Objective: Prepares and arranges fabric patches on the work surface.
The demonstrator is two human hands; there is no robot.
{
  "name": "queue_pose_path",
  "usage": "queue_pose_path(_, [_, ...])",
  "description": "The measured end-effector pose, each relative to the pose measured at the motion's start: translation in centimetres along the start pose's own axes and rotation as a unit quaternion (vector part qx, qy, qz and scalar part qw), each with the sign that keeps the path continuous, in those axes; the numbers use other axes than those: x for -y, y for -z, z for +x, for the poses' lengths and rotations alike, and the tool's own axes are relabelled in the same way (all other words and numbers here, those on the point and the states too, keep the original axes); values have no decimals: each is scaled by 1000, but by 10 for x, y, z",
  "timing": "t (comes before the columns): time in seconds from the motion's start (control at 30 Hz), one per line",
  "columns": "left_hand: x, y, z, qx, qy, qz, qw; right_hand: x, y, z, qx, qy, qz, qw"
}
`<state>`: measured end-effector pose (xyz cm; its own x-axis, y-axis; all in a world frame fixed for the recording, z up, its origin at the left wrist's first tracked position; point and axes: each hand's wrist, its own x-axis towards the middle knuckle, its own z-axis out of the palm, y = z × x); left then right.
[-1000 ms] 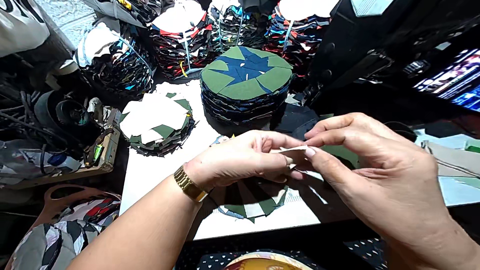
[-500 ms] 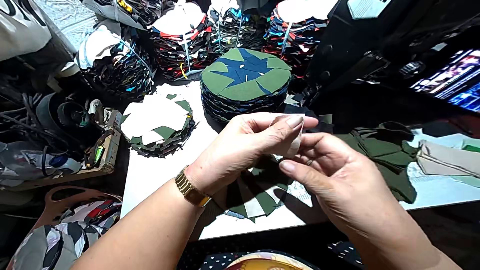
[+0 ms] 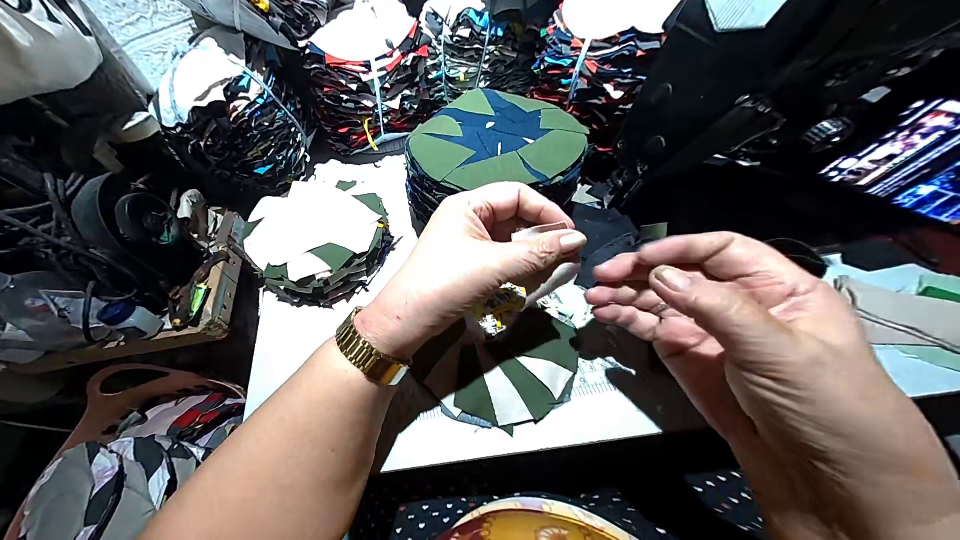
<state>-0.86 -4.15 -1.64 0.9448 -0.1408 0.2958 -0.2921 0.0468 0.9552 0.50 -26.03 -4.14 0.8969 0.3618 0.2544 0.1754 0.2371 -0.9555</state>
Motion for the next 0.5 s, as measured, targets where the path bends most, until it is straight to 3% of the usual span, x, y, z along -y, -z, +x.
queue_pose_path(0.17, [2, -13, -2, 25, -22, 4, 999, -10, -5, -7, 69, -18, -34, 997])
queue_pose_path(0.27, [0, -12, -2, 31, -43, 18, 998, -10, -1, -5, 41, -6, -57, 998])
queue_pose_path(0.5, [1, 0, 0, 40, -48, 176, 982, -10, 3, -1, -41, -26, -43, 998])
